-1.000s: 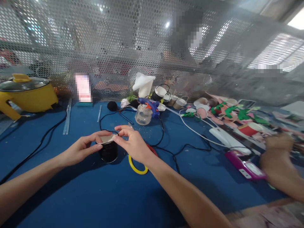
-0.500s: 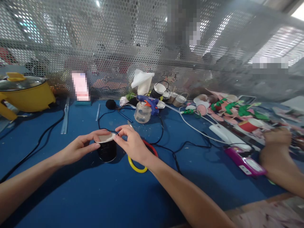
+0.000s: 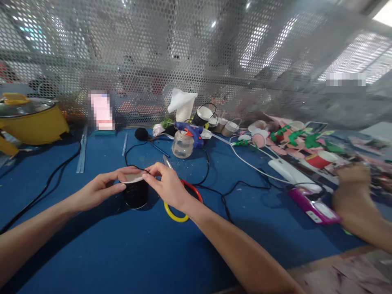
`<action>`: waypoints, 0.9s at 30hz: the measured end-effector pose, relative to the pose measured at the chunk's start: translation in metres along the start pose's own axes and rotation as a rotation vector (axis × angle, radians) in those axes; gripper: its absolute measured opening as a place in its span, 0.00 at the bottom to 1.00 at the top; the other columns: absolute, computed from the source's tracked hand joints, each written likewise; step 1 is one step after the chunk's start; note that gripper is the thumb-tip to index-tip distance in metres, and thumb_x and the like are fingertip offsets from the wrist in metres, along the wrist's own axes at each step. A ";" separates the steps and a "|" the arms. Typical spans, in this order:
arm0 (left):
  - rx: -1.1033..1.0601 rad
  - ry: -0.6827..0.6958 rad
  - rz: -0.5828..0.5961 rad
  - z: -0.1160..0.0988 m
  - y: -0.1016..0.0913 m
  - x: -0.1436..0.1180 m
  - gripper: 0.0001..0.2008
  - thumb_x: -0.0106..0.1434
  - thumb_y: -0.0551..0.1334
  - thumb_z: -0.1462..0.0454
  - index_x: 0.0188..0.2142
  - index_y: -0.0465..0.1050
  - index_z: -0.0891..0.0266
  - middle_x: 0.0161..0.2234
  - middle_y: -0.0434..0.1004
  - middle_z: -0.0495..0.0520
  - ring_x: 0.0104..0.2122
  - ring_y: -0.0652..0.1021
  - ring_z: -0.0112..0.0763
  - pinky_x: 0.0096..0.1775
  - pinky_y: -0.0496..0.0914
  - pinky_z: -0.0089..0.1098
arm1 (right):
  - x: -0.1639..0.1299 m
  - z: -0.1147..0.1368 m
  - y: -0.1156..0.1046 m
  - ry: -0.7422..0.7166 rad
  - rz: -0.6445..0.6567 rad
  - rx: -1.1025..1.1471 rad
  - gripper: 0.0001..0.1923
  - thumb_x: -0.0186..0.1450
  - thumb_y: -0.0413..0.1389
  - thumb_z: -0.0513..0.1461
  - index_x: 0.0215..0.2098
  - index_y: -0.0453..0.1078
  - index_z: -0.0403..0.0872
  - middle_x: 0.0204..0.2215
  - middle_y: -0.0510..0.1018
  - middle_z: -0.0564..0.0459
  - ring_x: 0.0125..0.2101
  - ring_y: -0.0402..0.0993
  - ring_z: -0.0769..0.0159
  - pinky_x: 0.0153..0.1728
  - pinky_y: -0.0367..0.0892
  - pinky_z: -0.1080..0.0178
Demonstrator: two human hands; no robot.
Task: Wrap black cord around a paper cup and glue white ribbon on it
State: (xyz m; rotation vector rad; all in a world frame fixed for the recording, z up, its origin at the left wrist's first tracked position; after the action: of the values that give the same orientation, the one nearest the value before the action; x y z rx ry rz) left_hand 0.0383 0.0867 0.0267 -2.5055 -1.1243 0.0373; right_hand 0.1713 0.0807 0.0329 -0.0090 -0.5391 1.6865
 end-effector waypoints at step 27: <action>0.277 -0.046 -0.287 -0.023 0.001 -0.003 0.05 0.53 0.56 0.64 0.23 0.63 0.61 0.41 0.74 0.60 0.51 0.66 0.42 0.51 0.59 0.45 | -0.009 0.027 0.015 -0.130 -0.116 -0.241 0.07 0.59 0.52 0.36 0.24 0.59 0.48 0.28 0.72 0.53 0.33 0.68 0.66 0.36 0.64 0.61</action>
State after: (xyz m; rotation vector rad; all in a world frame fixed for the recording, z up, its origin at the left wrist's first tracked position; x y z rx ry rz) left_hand 0.0415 0.0756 0.0472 -2.0934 -1.3840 0.1601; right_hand 0.1509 0.0622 0.0490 -0.0422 -0.8229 1.5077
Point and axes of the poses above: each hand's wrist, its own x-axis towards the middle knuckle, its own y-axis out of the palm, z = x × y, the point moved 8 cm from there along x, towards the middle knuckle
